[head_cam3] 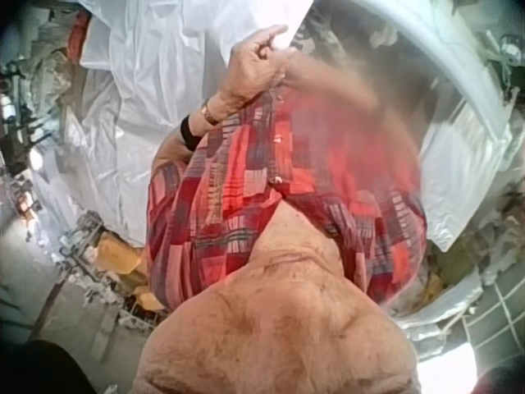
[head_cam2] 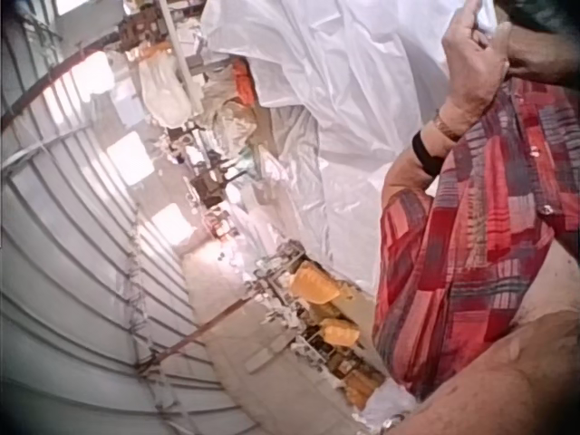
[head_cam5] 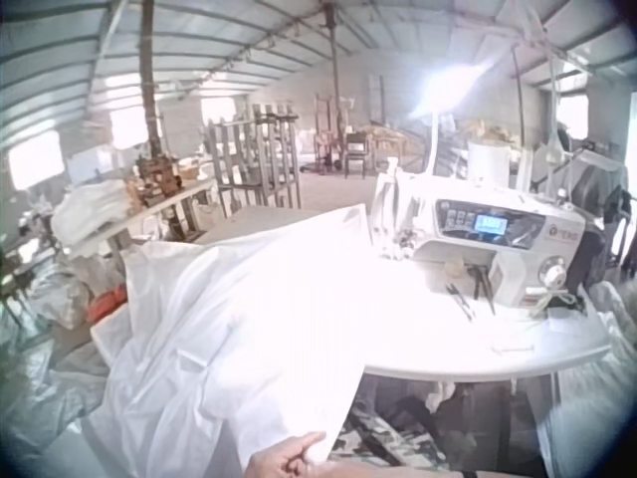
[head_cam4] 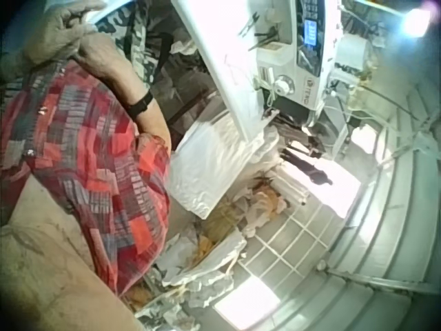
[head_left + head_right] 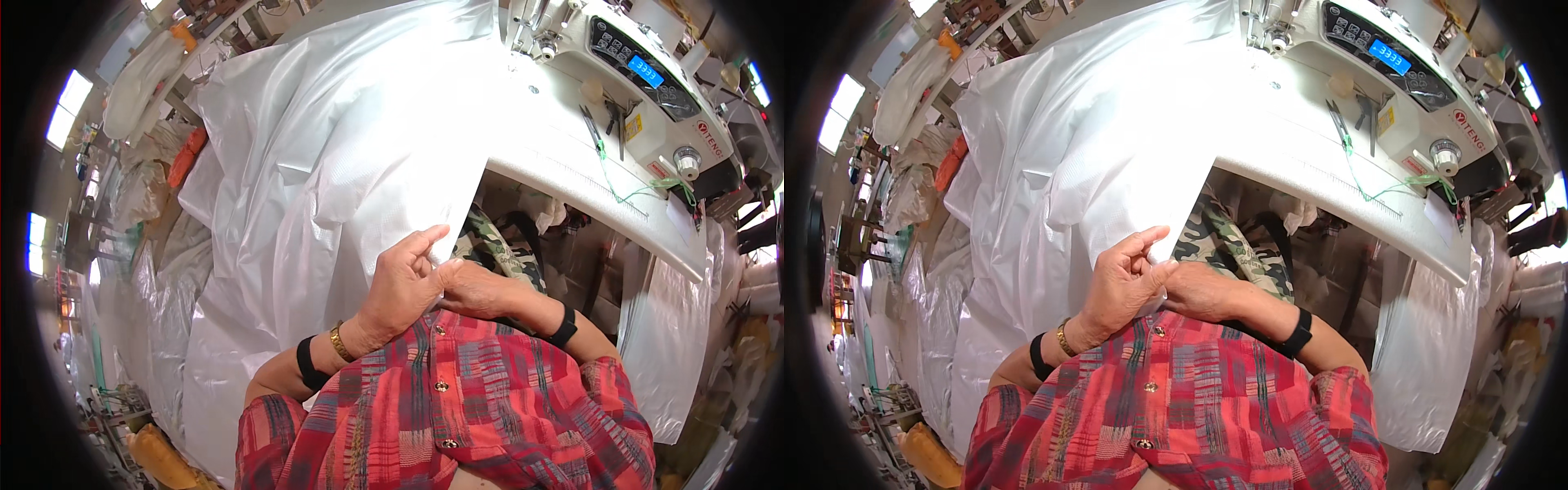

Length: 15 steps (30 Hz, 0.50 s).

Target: Sewing a large piece of white plastic-woven material using an industrial sewing machine.

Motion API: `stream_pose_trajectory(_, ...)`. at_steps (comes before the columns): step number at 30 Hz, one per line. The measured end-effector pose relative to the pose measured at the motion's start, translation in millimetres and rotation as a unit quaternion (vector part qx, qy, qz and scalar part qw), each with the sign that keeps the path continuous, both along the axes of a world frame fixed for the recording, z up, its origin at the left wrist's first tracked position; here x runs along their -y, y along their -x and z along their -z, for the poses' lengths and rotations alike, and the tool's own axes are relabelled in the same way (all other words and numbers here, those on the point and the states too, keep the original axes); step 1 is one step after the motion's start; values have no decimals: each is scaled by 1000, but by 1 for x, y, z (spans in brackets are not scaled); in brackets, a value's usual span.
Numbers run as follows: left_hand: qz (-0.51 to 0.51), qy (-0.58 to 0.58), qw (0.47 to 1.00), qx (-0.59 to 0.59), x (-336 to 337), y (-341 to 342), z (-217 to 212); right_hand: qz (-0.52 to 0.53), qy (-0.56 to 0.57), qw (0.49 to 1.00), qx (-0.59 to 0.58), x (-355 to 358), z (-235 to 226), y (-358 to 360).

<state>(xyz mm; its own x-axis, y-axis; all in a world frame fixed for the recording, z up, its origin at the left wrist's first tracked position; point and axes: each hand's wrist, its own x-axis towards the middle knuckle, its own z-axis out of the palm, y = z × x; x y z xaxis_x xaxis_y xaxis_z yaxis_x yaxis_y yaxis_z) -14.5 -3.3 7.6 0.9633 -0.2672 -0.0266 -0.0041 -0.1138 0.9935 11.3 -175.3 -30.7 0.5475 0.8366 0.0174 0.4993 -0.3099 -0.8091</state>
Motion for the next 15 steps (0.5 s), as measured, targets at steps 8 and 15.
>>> stream_pose_trajectory(8,-56,-24,998,18,8,-14,4,334,0,933,136,73,-53,-87)
stream_pose_trajectory(15,-92,-102,972,193,16,-22,-1,153,114,928,321,86,-71,-160)
